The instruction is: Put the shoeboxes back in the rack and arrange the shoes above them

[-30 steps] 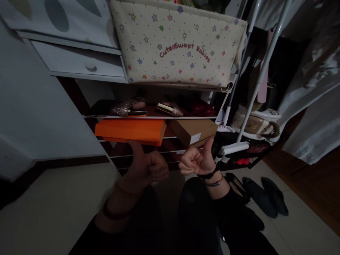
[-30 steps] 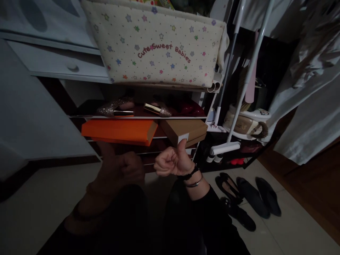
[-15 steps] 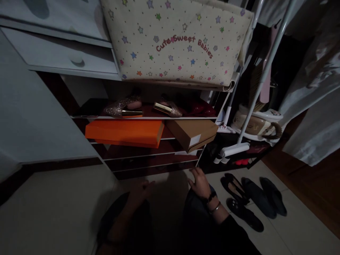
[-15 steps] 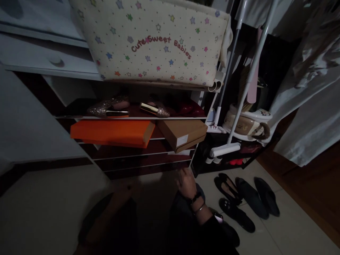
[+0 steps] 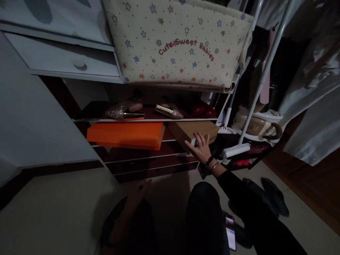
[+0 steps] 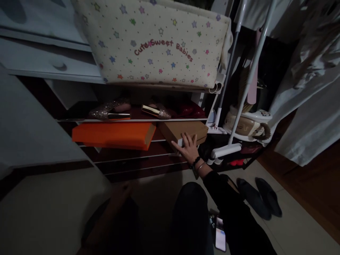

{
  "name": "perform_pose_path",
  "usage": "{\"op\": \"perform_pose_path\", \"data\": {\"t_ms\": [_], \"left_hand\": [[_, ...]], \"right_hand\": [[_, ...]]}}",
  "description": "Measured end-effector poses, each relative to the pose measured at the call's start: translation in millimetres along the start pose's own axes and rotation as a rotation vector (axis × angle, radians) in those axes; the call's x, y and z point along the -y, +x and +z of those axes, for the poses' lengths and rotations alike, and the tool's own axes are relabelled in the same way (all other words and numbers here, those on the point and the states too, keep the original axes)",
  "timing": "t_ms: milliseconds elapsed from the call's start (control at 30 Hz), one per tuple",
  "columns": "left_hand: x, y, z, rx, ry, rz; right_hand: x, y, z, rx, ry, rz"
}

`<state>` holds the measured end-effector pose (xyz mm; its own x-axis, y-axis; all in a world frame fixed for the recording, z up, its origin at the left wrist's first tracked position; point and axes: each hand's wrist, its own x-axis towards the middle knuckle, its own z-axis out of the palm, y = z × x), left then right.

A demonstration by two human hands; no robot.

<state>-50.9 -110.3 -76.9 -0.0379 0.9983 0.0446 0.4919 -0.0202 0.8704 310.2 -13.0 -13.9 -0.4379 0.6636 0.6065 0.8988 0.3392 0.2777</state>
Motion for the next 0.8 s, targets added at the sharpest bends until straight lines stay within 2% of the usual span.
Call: {"op": "perform_pose_path", "data": {"t_ms": [167,267,367,467,600,667,700,800], "left_hand": [[5,1,1,0.019,-0.058,-0.020],[11,7,5,0.016,-0.041,-0.044],[12,10,13,0.034,-0.080,-0.017],[0,11,32,0.108,-0.290,0.001],[-32,7,69,0.204,-0.546,-0.030],[-49,2,85,0.264,-0.635,-0.047],[-56,-2,91,0.289,-0.672,-0.055],[-71,-18,101,0.336,-0.713,-0.041]], "right_hand": [[38,-11,-38,0.056,0.080,0.055],[58,-32,-66,0.046,0.137,0.122],[65,-60,-91,0.026,0.222,0.148],[62,-89,-117,0.000,0.276,0.132],[56,-121,-153,-0.174,0.321,0.126],[56,-133,-169,-0.311,0.388,0.228],[58,-138,-176,-0.382,0.425,0.329],[67,-145,-191,-0.565,0.634,0.809]]}}
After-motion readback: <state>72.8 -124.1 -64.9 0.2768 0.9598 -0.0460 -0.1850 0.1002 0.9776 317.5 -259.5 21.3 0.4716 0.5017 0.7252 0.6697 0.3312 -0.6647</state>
